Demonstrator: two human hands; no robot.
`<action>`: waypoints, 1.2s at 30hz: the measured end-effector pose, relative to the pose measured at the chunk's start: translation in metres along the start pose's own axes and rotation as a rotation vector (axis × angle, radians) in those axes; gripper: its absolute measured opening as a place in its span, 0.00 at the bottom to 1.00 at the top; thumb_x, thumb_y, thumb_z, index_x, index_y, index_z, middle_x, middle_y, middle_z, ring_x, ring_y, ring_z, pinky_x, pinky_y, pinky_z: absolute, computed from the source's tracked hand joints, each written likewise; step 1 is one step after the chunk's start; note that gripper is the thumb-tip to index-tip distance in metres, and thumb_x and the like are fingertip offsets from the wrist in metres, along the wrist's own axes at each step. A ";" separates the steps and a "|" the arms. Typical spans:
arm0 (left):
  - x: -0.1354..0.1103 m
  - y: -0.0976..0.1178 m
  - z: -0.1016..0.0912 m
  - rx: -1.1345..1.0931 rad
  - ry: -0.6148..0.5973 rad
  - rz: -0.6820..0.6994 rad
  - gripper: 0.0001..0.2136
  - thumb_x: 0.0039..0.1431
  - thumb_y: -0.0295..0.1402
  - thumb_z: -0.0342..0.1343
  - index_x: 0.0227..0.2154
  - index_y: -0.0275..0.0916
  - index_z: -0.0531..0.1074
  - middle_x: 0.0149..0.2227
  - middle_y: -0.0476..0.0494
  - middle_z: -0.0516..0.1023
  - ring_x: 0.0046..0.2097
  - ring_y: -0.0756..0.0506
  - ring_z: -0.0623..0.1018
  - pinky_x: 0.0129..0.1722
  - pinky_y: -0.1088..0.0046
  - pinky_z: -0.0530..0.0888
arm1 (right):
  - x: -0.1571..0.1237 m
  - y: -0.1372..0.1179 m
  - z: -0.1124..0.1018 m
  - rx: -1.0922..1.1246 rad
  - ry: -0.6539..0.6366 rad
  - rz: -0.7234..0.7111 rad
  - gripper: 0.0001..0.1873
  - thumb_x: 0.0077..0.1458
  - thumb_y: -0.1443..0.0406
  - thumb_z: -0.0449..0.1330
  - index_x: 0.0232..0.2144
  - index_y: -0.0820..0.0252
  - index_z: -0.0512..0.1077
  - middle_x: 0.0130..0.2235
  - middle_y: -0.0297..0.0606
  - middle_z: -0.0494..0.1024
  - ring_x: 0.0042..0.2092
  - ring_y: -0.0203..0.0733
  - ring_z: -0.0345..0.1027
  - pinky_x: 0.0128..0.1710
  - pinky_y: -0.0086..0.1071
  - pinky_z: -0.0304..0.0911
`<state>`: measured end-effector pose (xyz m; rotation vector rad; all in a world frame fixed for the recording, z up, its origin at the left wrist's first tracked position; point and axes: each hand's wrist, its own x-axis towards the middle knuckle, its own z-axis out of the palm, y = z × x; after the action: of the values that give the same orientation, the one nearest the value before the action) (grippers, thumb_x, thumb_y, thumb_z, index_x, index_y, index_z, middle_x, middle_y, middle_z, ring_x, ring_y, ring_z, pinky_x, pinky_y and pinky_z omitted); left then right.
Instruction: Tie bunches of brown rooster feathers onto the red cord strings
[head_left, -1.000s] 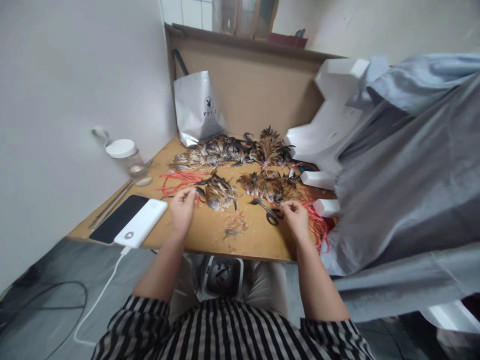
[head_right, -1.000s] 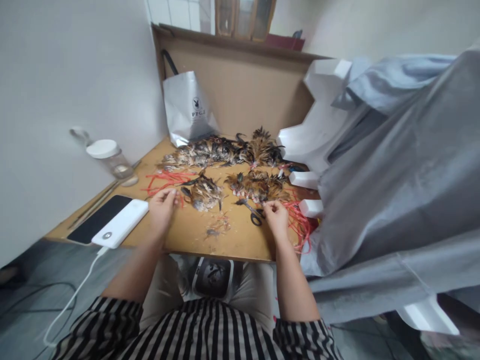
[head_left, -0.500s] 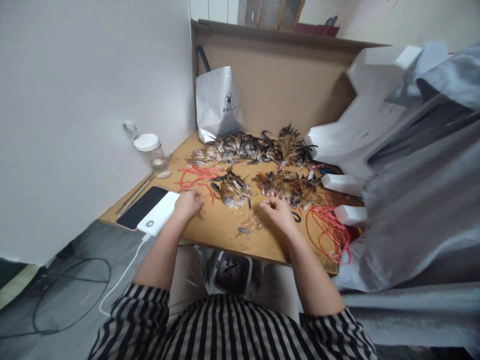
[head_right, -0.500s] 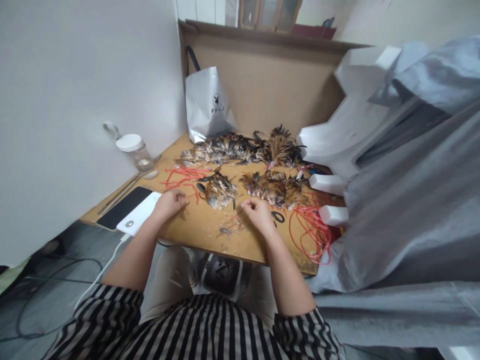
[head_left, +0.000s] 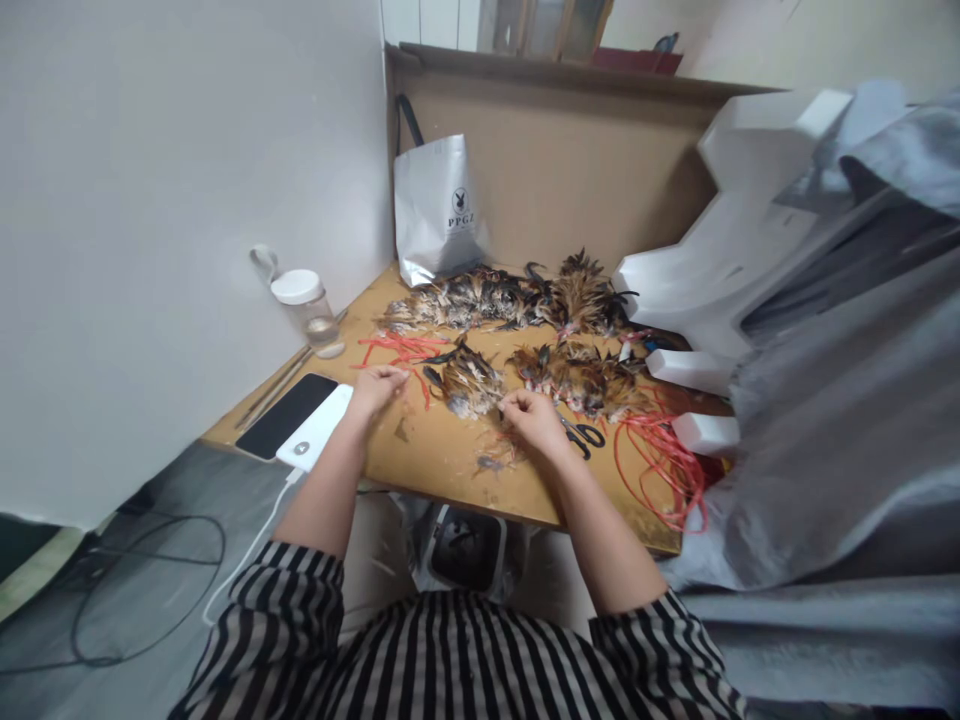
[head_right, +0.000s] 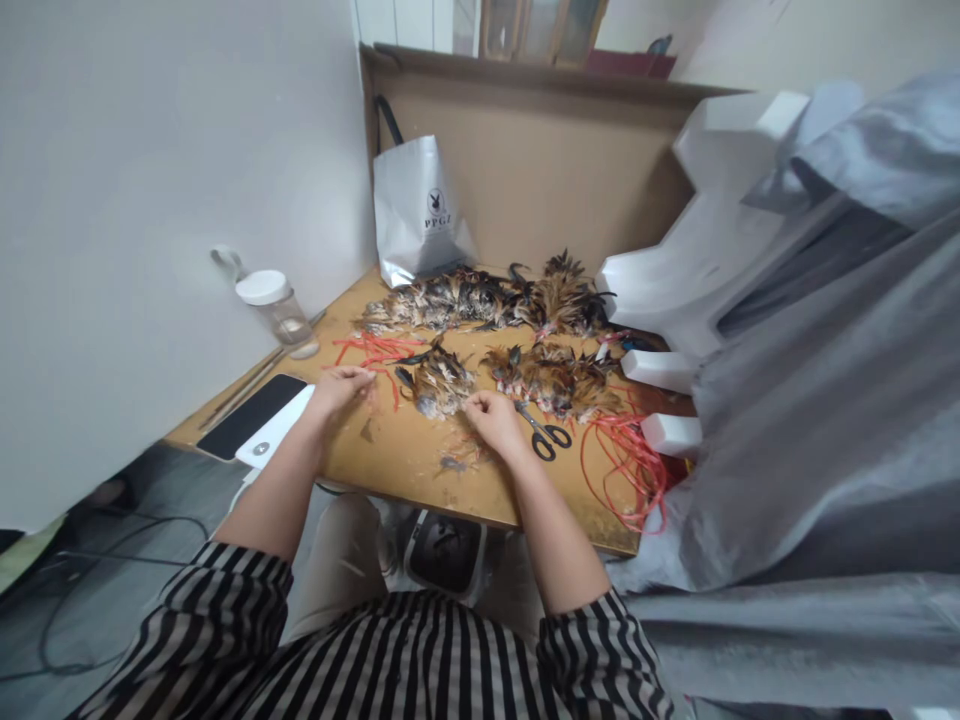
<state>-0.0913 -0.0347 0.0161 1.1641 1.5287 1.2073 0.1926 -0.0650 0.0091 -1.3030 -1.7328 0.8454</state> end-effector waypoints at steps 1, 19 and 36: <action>0.000 0.003 0.000 -0.072 -0.043 -0.022 0.11 0.39 0.38 0.59 0.22 0.34 0.71 0.16 0.49 0.67 0.17 0.54 0.63 0.18 0.78 0.57 | 0.002 0.000 0.001 0.019 -0.008 0.013 0.11 0.45 0.59 0.54 0.22 0.61 0.68 0.20 0.33 0.70 0.22 0.33 0.61 0.23 0.26 0.56; -0.001 0.008 0.018 -0.139 -0.310 -0.177 0.15 0.38 0.39 0.62 0.28 0.32 0.73 0.30 0.38 0.76 0.28 0.52 0.74 0.25 0.80 0.67 | 0.034 0.033 0.000 0.436 0.277 0.232 0.16 0.39 0.54 0.59 0.24 0.62 0.66 0.17 0.28 0.65 0.15 0.27 0.48 0.15 0.24 0.43; -0.056 0.048 0.040 -0.116 -0.372 0.120 0.15 0.45 0.43 0.57 0.26 0.34 0.72 0.21 0.45 0.72 0.22 0.52 0.69 0.22 0.78 0.64 | 0.000 -0.052 0.038 0.488 -0.318 0.180 0.20 0.40 0.58 0.62 0.37 0.61 0.70 0.28 0.34 0.74 0.18 0.26 0.58 0.15 0.22 0.49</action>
<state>-0.0330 -0.0766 0.0597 1.3318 1.1114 1.0693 0.1359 -0.0798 0.0358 -1.0384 -1.5139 1.5379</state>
